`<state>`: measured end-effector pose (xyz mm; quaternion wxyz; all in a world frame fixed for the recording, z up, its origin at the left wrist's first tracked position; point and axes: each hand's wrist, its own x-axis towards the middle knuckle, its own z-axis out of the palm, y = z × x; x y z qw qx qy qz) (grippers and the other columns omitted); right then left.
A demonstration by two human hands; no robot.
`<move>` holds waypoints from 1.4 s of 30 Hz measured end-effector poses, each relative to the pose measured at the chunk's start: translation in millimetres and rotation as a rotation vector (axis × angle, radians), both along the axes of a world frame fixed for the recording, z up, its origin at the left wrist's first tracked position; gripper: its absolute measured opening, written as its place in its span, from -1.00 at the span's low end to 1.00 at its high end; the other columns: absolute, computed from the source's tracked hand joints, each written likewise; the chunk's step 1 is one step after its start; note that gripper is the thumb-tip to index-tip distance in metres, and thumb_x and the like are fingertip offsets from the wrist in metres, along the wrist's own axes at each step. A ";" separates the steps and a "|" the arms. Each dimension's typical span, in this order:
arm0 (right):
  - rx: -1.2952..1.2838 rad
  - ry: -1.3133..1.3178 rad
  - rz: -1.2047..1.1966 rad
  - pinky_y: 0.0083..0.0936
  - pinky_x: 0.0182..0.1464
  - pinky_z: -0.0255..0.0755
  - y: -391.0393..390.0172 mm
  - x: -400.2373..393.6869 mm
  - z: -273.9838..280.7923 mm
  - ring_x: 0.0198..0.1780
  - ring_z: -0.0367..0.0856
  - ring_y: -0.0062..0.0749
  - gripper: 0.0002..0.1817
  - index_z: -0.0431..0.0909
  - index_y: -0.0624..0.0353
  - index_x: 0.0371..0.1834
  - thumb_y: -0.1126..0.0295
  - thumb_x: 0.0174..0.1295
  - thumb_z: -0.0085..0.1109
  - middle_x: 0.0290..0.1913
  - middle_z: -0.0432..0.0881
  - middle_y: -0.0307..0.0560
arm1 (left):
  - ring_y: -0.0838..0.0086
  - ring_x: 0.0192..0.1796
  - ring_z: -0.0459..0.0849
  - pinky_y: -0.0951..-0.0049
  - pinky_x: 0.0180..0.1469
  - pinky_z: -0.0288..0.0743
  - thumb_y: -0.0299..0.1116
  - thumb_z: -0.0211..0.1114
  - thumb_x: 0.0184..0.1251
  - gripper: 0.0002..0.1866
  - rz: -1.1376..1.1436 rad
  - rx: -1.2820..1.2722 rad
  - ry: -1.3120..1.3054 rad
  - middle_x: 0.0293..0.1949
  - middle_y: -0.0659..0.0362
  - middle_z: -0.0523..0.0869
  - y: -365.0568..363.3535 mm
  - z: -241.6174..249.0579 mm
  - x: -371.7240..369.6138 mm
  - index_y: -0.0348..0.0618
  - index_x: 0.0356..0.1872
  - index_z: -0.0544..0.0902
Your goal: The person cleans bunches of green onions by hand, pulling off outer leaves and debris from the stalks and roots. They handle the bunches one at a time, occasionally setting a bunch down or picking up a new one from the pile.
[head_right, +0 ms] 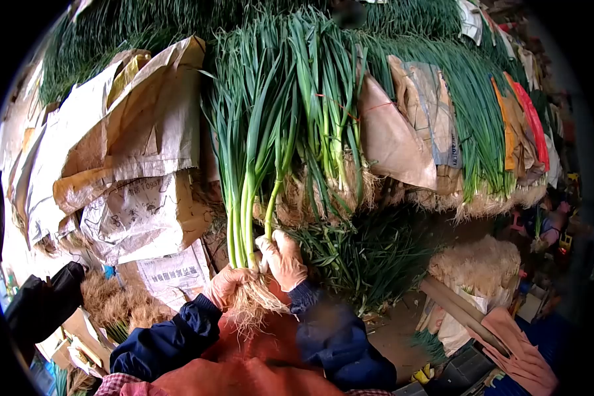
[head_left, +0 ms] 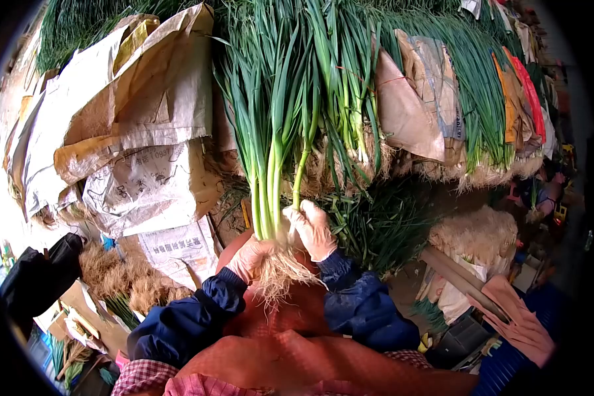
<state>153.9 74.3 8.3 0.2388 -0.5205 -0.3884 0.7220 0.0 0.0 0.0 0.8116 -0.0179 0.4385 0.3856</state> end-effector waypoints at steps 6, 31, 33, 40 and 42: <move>0.311 -0.999 -0.043 -0.31 -0.38 0.39 -12.8 31.2 -27.8 -0.44 0.50 -0.11 -0.77 0.41 0.17 -0.24 0.23 0.32 -0.12 -0.43 0.50 0.05 | 0.64 -0.41 0.45 0.67 -0.34 0.37 -0.55 0.26 -0.15 -0.51 0.060 -0.021 -0.109 -0.38 0.27 0.48 0.7 4.6 11.1 -0.36 -0.05 0.44; 0.019 -0.183 0.125 -0.80 -0.65 0.17 83.5 66.6 67.1 -0.69 0.29 -0.75 -0.69 0.58 0.30 -0.41 0.30 0.32 -0.06 -0.66 0.42 -0.30 | 0.53 -0.37 0.60 0.51 -0.32 0.58 -0.60 0.25 0.03 -0.75 0.136 -0.081 -0.335 -0.25 0.11 0.61 43.2 33.8 26.8 -0.20 -0.25 0.44; 0.205 -0.216 -0.019 -0.65 -0.65 0.21 55.2 46.3 28.2 -0.70 0.36 -0.58 -0.71 0.56 0.26 -0.46 0.30 0.30 -0.03 -0.67 0.45 -0.22 | 0.50 -0.36 0.61 0.50 -0.32 0.58 -0.59 0.27 0.04 -0.70 0.107 -0.015 -0.179 -0.25 0.12 0.61 54.5 57.4 33.4 -0.20 -0.18 0.43; 0.882 -0.827 0.118 -0.35 -0.58 0.32 -4.2 42.3 29.0 -0.59 0.50 -0.16 -0.87 0.44 0.15 -0.56 0.47 0.06 0.19 -0.58 0.53 -0.02 | 0.56 -0.41 0.55 0.59 -0.33 0.43 -0.59 0.30 -0.05 -0.82 0.184 -0.155 0.035 -0.42 0.23 0.61 34.7 26.0 49.5 -0.26 -0.35 0.56; 0.929 -0.714 0.003 -0.33 -0.60 0.29 -19.6 34.8 33.9 -0.61 0.46 -0.16 -0.84 0.41 0.14 -0.58 0.49 0.01 0.23 -0.61 0.46 -0.06 | 0.57 -0.41 0.54 0.60 -0.34 0.41 -0.60 0.29 -0.05 -0.82 0.190 -0.170 0.024 -0.41 0.23 0.61 32.9 22.8 58.5 -0.26 -0.35 0.56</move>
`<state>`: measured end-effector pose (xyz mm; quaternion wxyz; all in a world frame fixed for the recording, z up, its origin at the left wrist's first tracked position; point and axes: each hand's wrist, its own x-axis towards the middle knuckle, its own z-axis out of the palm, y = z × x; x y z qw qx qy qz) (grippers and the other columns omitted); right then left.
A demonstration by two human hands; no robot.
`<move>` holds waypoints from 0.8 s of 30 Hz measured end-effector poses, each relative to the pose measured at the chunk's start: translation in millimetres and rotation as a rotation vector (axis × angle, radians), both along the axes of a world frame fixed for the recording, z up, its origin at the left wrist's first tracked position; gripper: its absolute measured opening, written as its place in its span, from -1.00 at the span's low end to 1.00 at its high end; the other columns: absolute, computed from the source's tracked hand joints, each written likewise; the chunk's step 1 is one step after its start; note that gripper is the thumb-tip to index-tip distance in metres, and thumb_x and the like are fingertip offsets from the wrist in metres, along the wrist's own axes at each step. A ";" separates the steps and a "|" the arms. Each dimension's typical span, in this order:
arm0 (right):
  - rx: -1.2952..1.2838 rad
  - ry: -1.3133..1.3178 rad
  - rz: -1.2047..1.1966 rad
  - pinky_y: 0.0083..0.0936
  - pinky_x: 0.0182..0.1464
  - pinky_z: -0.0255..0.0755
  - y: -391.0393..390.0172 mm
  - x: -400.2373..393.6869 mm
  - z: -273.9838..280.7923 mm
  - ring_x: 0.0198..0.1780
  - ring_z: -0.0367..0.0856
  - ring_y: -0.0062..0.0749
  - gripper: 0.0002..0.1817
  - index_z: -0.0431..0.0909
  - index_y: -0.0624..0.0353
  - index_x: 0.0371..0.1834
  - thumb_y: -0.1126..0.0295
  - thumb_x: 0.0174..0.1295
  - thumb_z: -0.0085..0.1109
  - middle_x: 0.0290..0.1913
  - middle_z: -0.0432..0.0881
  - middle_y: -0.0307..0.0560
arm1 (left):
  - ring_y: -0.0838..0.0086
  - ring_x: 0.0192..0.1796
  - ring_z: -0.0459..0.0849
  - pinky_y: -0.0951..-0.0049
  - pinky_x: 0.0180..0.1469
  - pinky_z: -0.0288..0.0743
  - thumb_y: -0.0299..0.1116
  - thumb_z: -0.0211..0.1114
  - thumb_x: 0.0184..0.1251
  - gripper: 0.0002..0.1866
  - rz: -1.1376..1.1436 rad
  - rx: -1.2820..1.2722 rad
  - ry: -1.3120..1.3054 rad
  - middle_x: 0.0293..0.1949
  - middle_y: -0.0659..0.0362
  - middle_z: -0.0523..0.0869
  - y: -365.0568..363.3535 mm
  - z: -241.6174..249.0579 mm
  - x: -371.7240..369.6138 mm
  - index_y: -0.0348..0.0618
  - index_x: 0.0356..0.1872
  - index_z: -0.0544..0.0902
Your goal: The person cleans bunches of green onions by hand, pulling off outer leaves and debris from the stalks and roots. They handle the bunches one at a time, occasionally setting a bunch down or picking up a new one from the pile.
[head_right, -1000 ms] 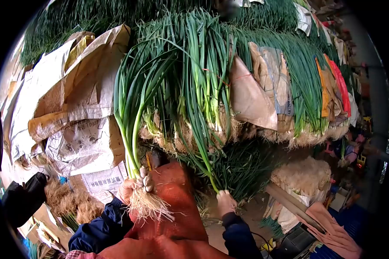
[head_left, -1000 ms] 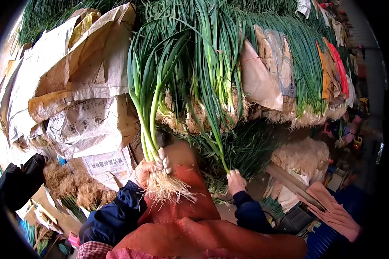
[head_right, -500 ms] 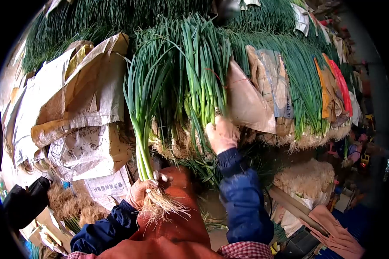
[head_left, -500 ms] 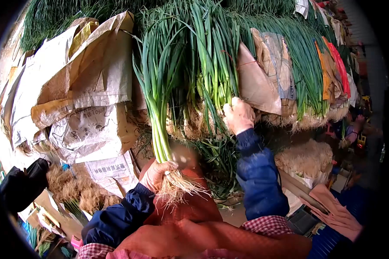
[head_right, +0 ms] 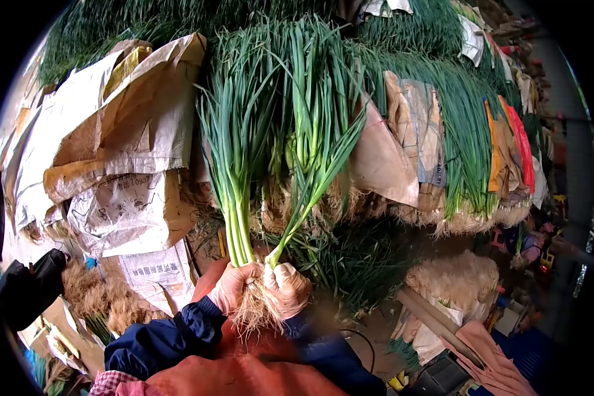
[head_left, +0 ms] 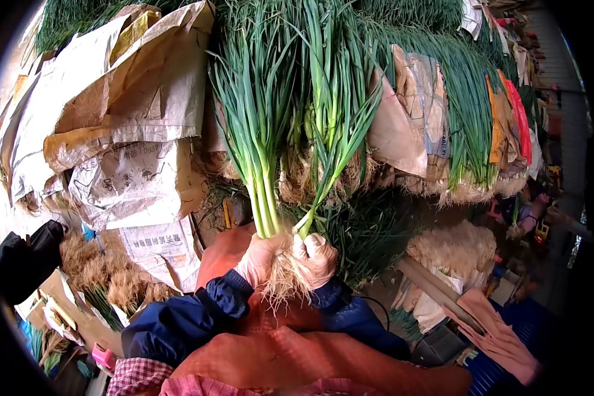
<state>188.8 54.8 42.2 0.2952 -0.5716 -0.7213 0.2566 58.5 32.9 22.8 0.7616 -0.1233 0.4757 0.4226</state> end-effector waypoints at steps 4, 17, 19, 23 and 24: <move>-0.044 -0.013 0.007 -0.42 -0.52 0.36 1.0 3.0 30.5 -0.56 0.51 -0.21 -0.94 0.52 0.16 -0.47 0.46 0.08 0.21 -0.53 0.55 -0.07 | 0.57 -0.38 0.52 0.60 -0.29 0.41 -0.61 0.25 -0.04 -0.81 0.045 -0.050 -0.028 -0.40 0.24 0.59 7.2 5.3 2.7 -0.26 -0.32 0.54; -0.279 0.077 0.286 -0.62 -0.34 0.39 26.9 18.5 -19.0 -0.38 0.51 -0.48 -0.67 0.56 0.15 -0.07 0.54 0.03 0.22 -0.32 0.59 -0.16 | 0.47 -0.35 0.59 0.48 -0.28 0.56 -0.54 0.25 0.04 -0.76 -0.145 0.090 -0.099 -0.34 0.16 0.59 3.9 1.4 -12.3 -0.25 -0.22 0.49; -0.504 0.281 0.227 -0.66 -0.36 0.39 31.7 11.8 -7.7 -0.39 0.51 -0.55 -0.85 0.62 0.22 -0.25 0.54 0.09 0.18 -0.33 0.59 -0.18 | 0.52 -0.35 0.56 0.48 -0.24 0.54 -0.55 0.27 0.00 -0.67 -0.170 0.163 -0.101 -0.36 0.23 0.55 1.8 -2.4 -22.2 -0.22 -0.14 0.46; -1.129 0.704 0.163 -0.75 -0.51 0.32 31.3 22.5 25.4 -0.55 0.45 -0.70 -0.85 0.60 0.32 -0.25 0.47 0.17 0.16 -0.43 0.57 -0.21 | 0.45 -0.33 0.61 0.48 -0.25 0.55 -0.57 0.20 0.04 -0.69 -0.030 0.046 -0.316 -0.36 0.16 0.57 0.0 5.2 -21.2 -0.23 -0.13 0.44; -1.442 0.833 0.246 -0.78 -0.52 0.30 34.7 30.7 38.9 -0.52 0.46 -0.72 -0.83 0.60 0.31 -0.25 0.43 0.18 0.16 -0.44 0.58 -0.19 | 0.42 -0.33 0.62 0.45 -0.23 0.56 -0.56 0.19 0.05 -0.70 -0.039 0.082 -0.267 -0.37 0.14 0.58 2.3 2.7 -22.0 -0.25 -0.13 0.45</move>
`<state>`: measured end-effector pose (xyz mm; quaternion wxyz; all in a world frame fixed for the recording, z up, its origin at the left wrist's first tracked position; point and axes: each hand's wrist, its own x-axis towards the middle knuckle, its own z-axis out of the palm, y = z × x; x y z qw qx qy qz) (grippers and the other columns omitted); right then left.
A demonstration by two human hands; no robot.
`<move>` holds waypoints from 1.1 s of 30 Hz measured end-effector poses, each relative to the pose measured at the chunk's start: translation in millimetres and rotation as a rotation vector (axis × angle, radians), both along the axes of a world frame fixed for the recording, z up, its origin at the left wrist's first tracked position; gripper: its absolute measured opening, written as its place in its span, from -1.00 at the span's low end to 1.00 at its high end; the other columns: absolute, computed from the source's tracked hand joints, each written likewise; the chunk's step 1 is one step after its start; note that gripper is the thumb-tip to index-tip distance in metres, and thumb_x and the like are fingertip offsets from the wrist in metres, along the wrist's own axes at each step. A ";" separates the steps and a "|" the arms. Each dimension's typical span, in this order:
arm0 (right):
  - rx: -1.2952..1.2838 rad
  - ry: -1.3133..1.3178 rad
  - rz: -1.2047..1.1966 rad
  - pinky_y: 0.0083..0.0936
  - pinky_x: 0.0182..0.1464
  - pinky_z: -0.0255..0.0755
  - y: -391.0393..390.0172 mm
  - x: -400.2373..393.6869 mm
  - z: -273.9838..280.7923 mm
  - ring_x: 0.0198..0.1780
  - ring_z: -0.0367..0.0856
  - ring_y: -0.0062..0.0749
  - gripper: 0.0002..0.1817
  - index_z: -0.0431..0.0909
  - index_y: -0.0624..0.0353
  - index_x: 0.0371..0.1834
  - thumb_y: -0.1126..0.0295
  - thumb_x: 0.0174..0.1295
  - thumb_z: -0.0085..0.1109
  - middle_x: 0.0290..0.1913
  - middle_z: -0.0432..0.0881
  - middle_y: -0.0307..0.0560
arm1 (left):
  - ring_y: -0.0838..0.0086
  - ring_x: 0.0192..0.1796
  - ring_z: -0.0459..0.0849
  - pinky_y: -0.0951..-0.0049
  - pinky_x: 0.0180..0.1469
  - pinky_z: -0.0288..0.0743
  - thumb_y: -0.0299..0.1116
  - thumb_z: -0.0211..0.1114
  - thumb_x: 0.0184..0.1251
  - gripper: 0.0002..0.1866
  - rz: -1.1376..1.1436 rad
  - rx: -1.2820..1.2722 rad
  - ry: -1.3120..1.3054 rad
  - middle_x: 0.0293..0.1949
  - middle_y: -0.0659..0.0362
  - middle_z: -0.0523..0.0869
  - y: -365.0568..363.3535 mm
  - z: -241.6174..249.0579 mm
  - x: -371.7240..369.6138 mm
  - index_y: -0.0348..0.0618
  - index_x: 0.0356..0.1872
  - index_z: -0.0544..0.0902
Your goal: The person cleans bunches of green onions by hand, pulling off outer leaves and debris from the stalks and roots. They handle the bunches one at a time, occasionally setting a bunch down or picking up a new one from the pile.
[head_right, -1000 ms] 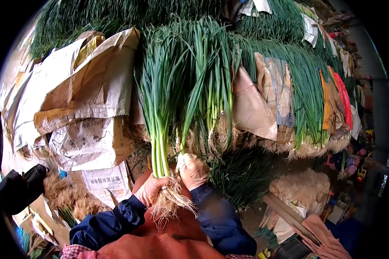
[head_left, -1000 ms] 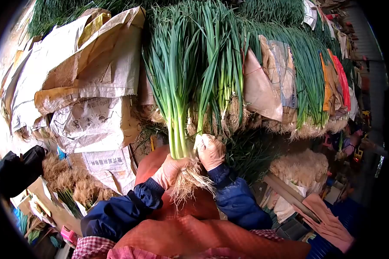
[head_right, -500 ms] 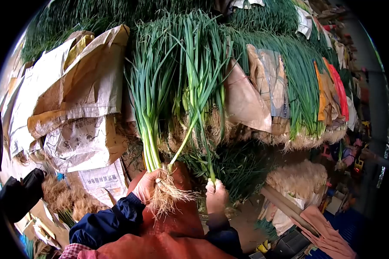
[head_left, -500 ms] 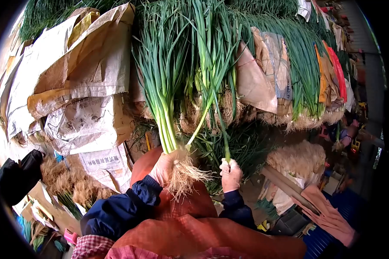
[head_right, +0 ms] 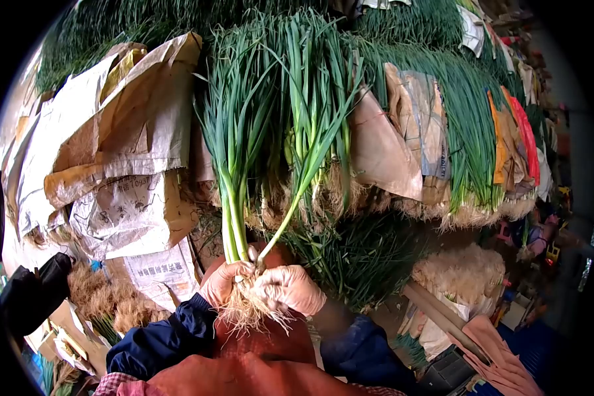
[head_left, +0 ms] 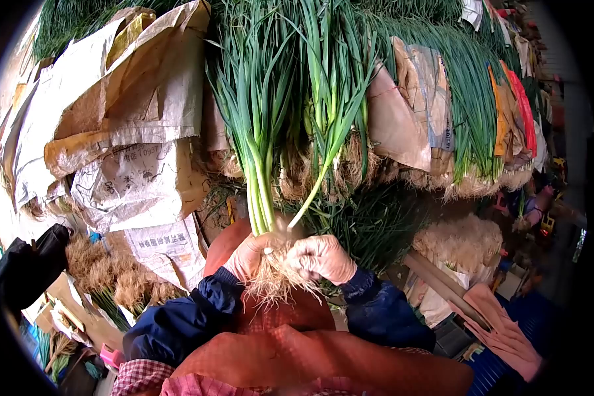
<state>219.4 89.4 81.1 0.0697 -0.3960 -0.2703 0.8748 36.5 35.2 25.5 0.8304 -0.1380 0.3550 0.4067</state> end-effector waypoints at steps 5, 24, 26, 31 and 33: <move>0.572 -0.267 0.158 -0.67 -0.23 0.39 8.4 29.2 6.0 -0.24 0.51 -0.58 -0.64 0.47 0.27 0.03 0.57 0.10 0.06 0.09 0.42 -0.06 | 0.25 -0.27 0.63 0.18 -0.09 0.53 -0.47 0.16 0.06 -0.75 0.017 -0.135 -0.292 -0.32 0.05 0.61 -10.9 -20.7 -16.9 -0.37 -0.21 0.51; 0.632 -0.563 -0.075 -0.60 -0.44 0.34 135.2 3.7 -61.1 -0.45 0.46 -0.51 -0.75 0.48 0.24 -0.43 0.25 0.18 0.15 -0.47 0.51 -0.15 | 0.25 -0.07 0.60 0.31 0.02 0.54 -0.67 0.20 -0.04 -0.57 0.098 -0.040 -0.162 -0.14 0.02 0.59 -7.9 -13.3 -27.0 -0.31 -0.05 0.42; 0.580 -0.296 -0.368 -0.68 -0.54 0.33 85.4 12.1 -45.7 -0.57 0.43 -0.58 -0.76 0.43 0.28 -0.31 0.29 0.20 0.13 -0.44 0.50 -0.15 | 0.25 -0.17 0.62 0.25 -0.04 0.57 -0.67 0.21 -0.05 -0.56 0.140 -0.110 -0.257 -0.19 0.02 0.59 -11.5 -11.8 -29.1 -0.30 -0.04 0.42; 0.858 -0.886 -0.375 -0.45 -0.25 0.46 132.5 24.9 -122.7 -0.36 0.54 -0.36 -0.74 0.41 0.34 -0.15 0.44 0.14 0.12 -0.34 0.56 -0.03 | 0.29 -0.26 0.62 0.31 -0.11 0.58 -0.66 0.23 -0.04 -0.53 0.160 -0.054 -0.332 -0.31 0.05 0.58 -1.5 -2.0 -28.1 -0.25 -0.01 0.40; 1.061 -1.397 0.362 -0.35 -0.19 0.44 155.3 -4.8 -120.1 -0.35 0.53 -0.25 -0.69 0.46 0.34 -0.24 0.34 0.07 0.25 -0.42 0.54 0.05 | 0.24 -0.24 0.60 0.22 -0.17 0.56 -0.63 0.16 -0.02 -0.60 0.098 -0.076 -0.192 -0.25 0.04 0.56 -7.5 -8.4 -19.0 -0.19 -0.06 0.42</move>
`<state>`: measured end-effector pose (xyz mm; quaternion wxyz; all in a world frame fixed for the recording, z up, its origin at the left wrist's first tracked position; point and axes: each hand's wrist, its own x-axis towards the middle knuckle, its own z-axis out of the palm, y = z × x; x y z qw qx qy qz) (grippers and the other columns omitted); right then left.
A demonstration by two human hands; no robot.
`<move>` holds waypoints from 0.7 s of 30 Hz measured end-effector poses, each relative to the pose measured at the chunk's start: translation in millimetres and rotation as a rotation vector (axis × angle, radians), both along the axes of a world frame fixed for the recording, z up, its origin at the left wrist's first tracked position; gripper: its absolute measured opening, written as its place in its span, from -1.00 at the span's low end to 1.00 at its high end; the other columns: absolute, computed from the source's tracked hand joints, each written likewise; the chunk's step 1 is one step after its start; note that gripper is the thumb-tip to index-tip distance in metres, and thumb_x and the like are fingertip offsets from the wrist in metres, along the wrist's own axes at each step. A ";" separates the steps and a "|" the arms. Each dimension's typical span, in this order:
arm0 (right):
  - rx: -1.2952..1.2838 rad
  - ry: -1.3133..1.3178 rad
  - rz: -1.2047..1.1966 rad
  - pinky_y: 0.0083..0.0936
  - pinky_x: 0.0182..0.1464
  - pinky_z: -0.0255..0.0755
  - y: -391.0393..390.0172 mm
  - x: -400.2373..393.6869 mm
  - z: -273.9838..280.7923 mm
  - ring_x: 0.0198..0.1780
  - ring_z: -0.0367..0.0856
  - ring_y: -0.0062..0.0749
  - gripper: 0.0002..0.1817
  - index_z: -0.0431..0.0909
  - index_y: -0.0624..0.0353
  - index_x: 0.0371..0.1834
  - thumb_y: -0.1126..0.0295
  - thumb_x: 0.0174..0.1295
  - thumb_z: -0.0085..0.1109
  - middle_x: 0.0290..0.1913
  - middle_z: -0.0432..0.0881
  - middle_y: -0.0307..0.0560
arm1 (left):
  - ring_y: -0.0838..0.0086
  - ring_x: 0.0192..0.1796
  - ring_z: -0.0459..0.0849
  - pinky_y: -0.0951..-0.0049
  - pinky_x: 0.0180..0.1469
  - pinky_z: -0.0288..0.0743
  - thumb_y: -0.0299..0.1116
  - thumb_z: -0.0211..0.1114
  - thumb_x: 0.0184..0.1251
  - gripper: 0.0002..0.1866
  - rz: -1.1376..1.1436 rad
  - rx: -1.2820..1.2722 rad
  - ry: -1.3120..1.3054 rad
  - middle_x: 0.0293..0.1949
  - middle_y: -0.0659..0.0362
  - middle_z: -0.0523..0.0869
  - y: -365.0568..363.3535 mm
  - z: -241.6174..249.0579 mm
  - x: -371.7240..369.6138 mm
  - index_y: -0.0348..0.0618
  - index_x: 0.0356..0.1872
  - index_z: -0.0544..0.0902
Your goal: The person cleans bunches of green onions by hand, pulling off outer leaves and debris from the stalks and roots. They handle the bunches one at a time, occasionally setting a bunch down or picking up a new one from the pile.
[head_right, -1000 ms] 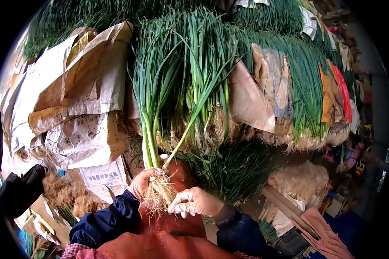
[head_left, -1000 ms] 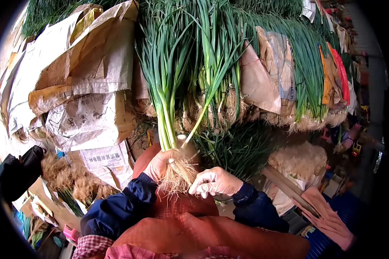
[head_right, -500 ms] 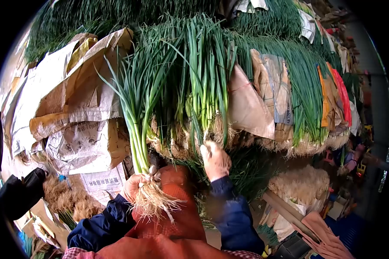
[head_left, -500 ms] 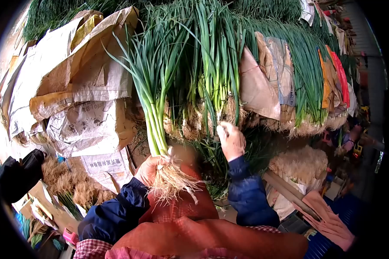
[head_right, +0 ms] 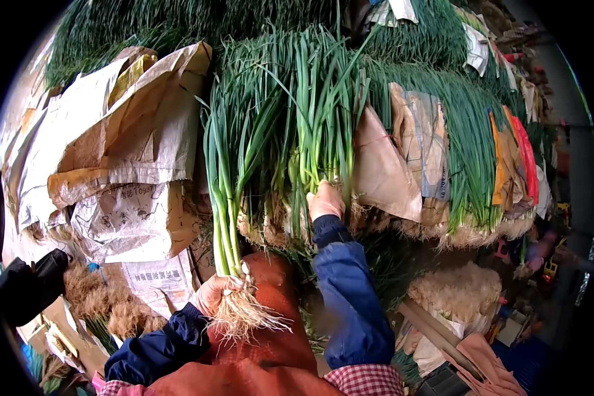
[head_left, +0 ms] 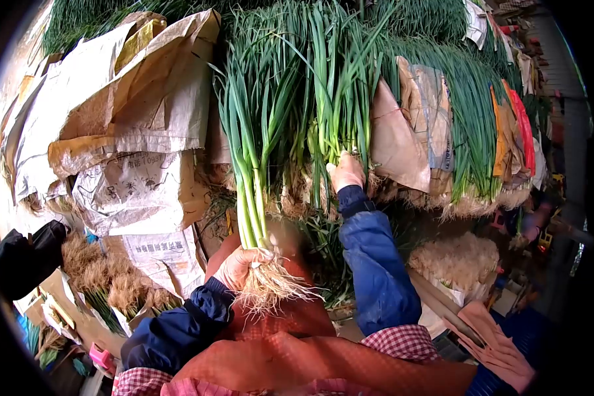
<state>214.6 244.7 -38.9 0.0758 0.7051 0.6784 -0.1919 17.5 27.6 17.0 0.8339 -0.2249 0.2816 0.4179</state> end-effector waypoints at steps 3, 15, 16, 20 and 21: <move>-0.213 0.158 -0.195 -0.41 -0.27 0.43 1.6 21.0 -34.7 -0.39 0.51 -0.36 -0.76 0.50 0.32 -0.28 0.38 0.07 0.21 -0.47 0.51 -0.04 | 0.18 -0.20 0.65 0.17 -0.13 0.59 -0.65 0.18 -0.02 -0.61 -0.002 -0.026 0.027 -0.13 -0.02 0.58 -2.3 6.5 0.5 -0.21 -0.08 0.43; -0.414 0.785 -0.394 -0.55 -0.34 0.42 -34.8 22.1 32.9 -0.39 0.54 -0.48 -0.80 0.55 0.33 -0.36 0.44 -0.04 0.23 -0.41 0.62 -0.10 | 0.17 -0.21 0.65 0.17 -0.17 0.62 -0.63 0.17 0.00 -0.62 0.034 0.014 0.041 -0.14 -0.02 0.59 -10.0 2.8 -10.5 -0.23 -0.08 0.44; -0.454 0.887 -0.401 -0.62 -0.36 0.40 -42.6 24.1 71.5 -0.42 0.51 -0.59 -0.82 0.54 0.33 -0.37 0.47 -0.02 0.23 -0.43 0.59 -0.18 | 0.18 -0.17 0.64 0.19 -0.16 0.62 -0.62 0.18 -0.01 -0.64 0.001 0.017 0.058 -0.12 0.00 0.58 -6.7 8.8 -15.7 -0.22 -0.10 0.46; -0.527 1.252 -0.573 -0.84 -0.44 0.36 -70.7 30.0 100.7 -0.43 0.50 -0.70 -0.72 0.53 0.26 -0.15 0.43 0.05 0.19 -0.38 0.58 -0.29 | 0.26 -0.17 0.63 0.22 -0.15 0.62 -0.62 0.17 0.01 -0.67 0.043 0.017 -0.011 -0.17 0.07 0.59 -1.5 21.0 -18.7 -0.22 -0.12 0.47; -0.616 1.246 -0.597 -0.84 -0.50 0.32 -83.9 23.1 103.9 -0.48 0.47 -0.72 -0.75 0.53 0.22 -0.17 0.44 0.06 0.21 -0.38 0.58 -0.31 | 0.28 -0.19 0.63 0.22 -0.16 0.62 -0.62 0.18 0.01 -0.67 0.020 0.020 0.034 -0.19 0.08 0.59 5.7 31.6 -11.3 -0.23 -0.12 0.47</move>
